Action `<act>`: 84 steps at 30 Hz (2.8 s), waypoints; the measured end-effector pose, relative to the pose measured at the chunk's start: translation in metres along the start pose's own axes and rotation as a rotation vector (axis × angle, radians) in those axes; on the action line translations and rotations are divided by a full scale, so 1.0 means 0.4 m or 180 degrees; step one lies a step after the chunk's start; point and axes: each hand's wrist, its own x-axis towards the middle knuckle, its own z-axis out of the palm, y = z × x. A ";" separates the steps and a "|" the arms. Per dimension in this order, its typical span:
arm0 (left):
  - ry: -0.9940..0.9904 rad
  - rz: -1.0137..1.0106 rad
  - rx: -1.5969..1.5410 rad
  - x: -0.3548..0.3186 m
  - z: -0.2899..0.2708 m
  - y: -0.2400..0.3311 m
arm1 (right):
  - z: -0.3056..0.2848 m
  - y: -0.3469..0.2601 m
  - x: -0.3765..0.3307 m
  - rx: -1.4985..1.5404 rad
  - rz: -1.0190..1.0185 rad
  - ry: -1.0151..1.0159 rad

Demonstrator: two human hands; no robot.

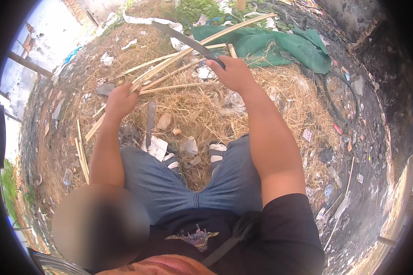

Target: The person sits on the ground and uses a machete to split long bamboo poles into thin strips. They hold the bamboo with one hand and strike it with the machete in the other, repeatedly splitting the material and discarding the resulting strips onto the ground.

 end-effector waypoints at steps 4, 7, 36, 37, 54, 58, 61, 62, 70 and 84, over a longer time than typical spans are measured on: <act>0.0082 0.0032 0.0009 -0.008 -0.008 0.032 | 0.017 -0.037 -0.018 -0.0204 -0.0359 -0.0366; 0.0413 0.0030 -0.0183 0.005 -0.007 0.028 | -0.006 -0.009 -0.003 0.0265 -0.0180 -0.0111; 0.0073 -0.0023 -0.0180 -0.001 0.005 -0.007 | -0.022 0.024 0.003 0.0105 0.0240 -0.0009; 0.0114 -0.0025 -0.0237 0.002 0.005 -0.006 | -0.018 0.023 -0.003 0.0121 0.0095 0.0027; 0.0132 -0.0012 -0.0373 0.006 0.003 0.025 | -0.027 0.024 -0.012 0.0013 -0.0397 0.0446; 0.0151 -0.0148 -0.0365 0.009 0.019 -0.006 | 0.006 -0.036 -0.020 -0.0078 -0.0276 0.0308; 0.0138 -0.0222 -0.0525 0.009 0.010 -0.015 | 0.041 -0.056 -0.027 -0.0237 -0.0898 0.0363; 0.0090 -0.0248 -0.0467 0.014 0.006 -0.012 | 0.035 -0.045 -0.020 -0.0262 -0.0973 0.0372; 0.0085 -0.0411 -0.0720 0.014 0.008 -0.022 | 0.066 -0.090 -0.022 -0.0311 -0.0608 0.0189; 0.0198 -0.0174 -0.0502 0.008 0.011 0.014 | 0.072 -0.145 -0.043 -0.0745 -0.0909 0.0086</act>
